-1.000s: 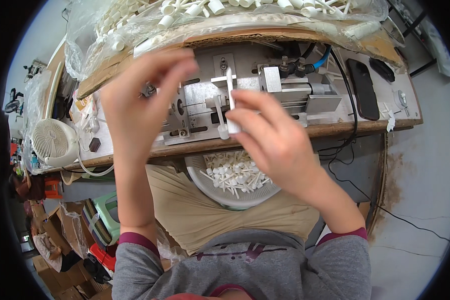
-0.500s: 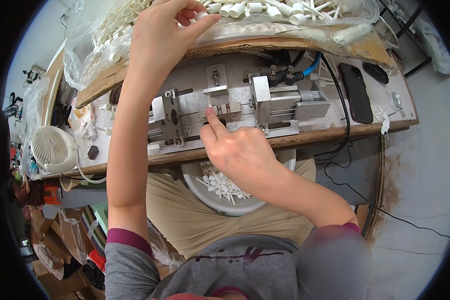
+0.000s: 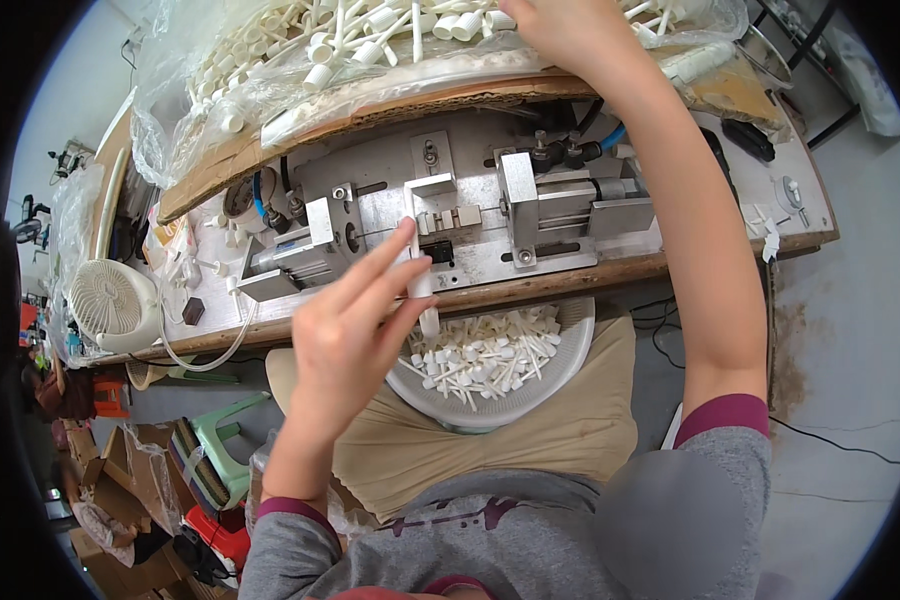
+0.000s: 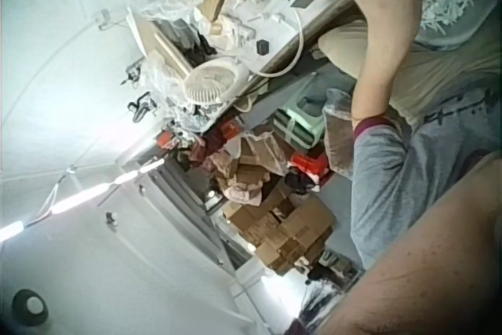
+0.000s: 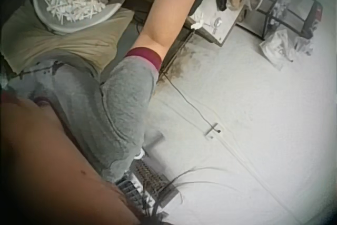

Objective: Manually assemble small plastic white components using a specialized workbench fixture.

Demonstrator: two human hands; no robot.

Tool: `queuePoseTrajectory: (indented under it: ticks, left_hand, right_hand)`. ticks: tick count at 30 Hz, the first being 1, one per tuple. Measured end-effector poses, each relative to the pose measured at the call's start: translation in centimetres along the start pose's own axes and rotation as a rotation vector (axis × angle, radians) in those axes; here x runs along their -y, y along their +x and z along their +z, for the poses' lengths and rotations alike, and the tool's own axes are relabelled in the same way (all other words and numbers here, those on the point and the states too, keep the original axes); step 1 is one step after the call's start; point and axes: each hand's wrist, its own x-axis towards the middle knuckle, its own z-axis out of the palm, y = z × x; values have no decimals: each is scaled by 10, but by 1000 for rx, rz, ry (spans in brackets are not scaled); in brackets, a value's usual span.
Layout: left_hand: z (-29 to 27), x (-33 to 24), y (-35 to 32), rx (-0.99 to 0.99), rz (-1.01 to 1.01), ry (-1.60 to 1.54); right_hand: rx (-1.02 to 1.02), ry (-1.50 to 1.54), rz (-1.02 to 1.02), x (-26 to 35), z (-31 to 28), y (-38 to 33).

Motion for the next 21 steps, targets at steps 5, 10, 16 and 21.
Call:
queuePoseTrajectory:
  ticks: [5,10,16,21]
  left_hand:
    - [8,-6,-8,112,6,174]
    - [18,-2,-10,139,-3,277]
    - [19,3,0,152,-26,225]
    - [1,10,9,241,-27,92]
  right_hand:
    - [143,-145,-27,9,11,-4]
    - [153,-215,-156,58,-7,-15]
    - [361,267,311,67,-19,-34]
    - [235,903,536,98,-27,-86]
